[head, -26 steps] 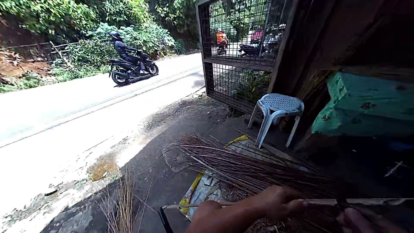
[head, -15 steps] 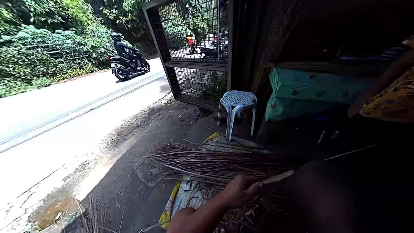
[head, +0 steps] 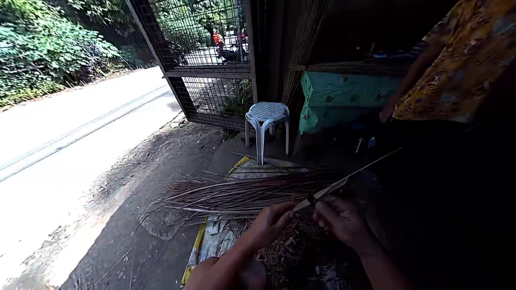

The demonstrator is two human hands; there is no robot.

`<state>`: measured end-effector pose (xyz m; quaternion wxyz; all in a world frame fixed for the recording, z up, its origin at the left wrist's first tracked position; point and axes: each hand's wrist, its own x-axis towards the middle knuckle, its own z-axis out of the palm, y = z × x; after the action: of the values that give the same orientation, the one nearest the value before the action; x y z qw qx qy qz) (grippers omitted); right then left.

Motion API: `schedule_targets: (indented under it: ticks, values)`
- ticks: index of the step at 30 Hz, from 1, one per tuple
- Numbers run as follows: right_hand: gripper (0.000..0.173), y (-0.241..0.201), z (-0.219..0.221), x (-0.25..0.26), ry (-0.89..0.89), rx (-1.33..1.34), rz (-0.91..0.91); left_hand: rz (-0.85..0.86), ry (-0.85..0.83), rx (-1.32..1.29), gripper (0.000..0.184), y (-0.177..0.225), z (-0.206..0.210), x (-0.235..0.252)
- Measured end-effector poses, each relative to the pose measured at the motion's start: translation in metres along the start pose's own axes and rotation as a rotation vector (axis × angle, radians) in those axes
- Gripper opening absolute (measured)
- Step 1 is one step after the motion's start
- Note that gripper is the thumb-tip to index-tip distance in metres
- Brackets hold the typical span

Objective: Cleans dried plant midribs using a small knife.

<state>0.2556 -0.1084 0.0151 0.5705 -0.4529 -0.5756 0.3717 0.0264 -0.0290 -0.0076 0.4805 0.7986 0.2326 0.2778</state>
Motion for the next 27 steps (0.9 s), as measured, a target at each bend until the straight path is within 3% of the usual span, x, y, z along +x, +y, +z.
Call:
schedule_targets:
  ticks: [7,14,19,27]
  values:
    - [0.022,-0.004,-0.007,0.002,0.035,-0.081,-0.050,0.007,0.038,-0.013,0.038,-0.003,0.001,0.001]
    - [0.019,-0.007,-0.026,0.008,0.244,-0.100,-0.187,0.052,0.022,-0.006,0.040,-0.006,0.000,0.001]
    - [0.019,-0.010,-0.034,0.007,0.393,-0.078,-0.185,0.060,0.016,0.008,0.040,-0.010,0.000,-0.001]
    - [0.021,-0.007,-0.013,0.001,-0.036,0.065,0.044,0.021,-0.033,-0.042,0.044,-0.011,-0.004,0.000]
